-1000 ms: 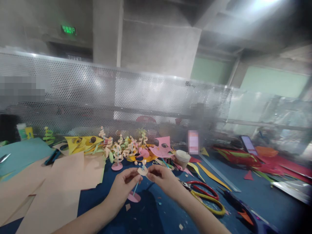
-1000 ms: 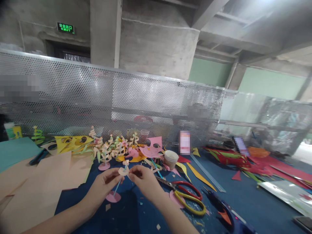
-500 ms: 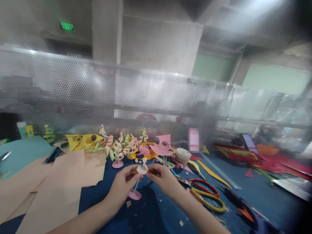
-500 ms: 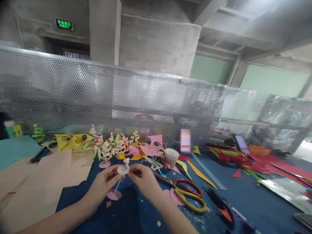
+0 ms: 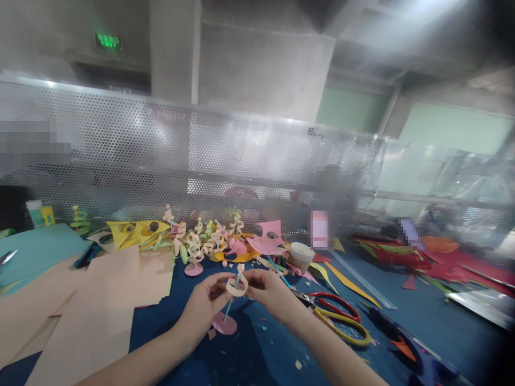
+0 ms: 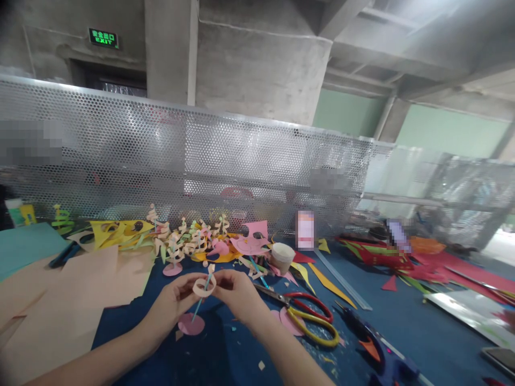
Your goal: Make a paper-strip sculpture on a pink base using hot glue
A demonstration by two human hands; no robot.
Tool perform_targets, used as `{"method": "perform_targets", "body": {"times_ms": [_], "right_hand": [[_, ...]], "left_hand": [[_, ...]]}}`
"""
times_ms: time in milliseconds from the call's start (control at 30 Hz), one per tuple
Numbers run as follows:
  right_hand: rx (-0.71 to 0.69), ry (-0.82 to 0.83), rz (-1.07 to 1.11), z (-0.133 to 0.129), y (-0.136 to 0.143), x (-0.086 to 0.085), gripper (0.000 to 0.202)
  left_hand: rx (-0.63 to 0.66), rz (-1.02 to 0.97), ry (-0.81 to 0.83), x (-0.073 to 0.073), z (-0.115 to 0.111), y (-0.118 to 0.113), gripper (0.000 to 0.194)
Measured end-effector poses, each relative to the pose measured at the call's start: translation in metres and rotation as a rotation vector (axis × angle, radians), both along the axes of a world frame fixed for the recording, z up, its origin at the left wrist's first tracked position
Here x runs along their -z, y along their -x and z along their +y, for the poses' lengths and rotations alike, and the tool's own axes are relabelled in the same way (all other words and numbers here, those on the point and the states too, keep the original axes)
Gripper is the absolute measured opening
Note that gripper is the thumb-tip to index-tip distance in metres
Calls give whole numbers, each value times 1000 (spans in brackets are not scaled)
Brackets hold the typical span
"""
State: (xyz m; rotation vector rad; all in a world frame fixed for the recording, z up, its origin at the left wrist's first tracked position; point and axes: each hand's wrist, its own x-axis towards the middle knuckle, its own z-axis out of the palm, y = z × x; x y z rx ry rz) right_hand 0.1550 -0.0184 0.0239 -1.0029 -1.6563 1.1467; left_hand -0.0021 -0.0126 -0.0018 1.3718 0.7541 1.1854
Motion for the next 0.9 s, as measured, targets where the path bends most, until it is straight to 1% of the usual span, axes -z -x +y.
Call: {"method": "perform_targets", "body": {"times_ms": [200, 333, 467, 567, 700, 833, 900], "right_hand": [[-9, 54, 13, -5, 1, -5, 33], [-7, 63, 19, -7, 3, -6, 33], [8, 52, 22, -5, 4, -2, 34], [38, 37, 17, -1, 6, 4, 33], [71, 20, 2, 3, 6, 11, 32], [68, -1, -41, 4, 3, 10, 33], [55, -13, -77, 3, 0, 7, 36]], "left_hand": [[-7, 23, -28, 3, 1, 1, 31], [-7, 23, -9, 2, 0, 1, 32], [-16, 30, -16, 0, 0, 1, 33], [-9, 26, -27, 2, 0, 1, 32], [13, 27, 1, 5, 0, 0, 30], [4, 72, 21, 3, -1, 1, 25], [-19, 58, 22, 3, 0, 2, 23]]}}
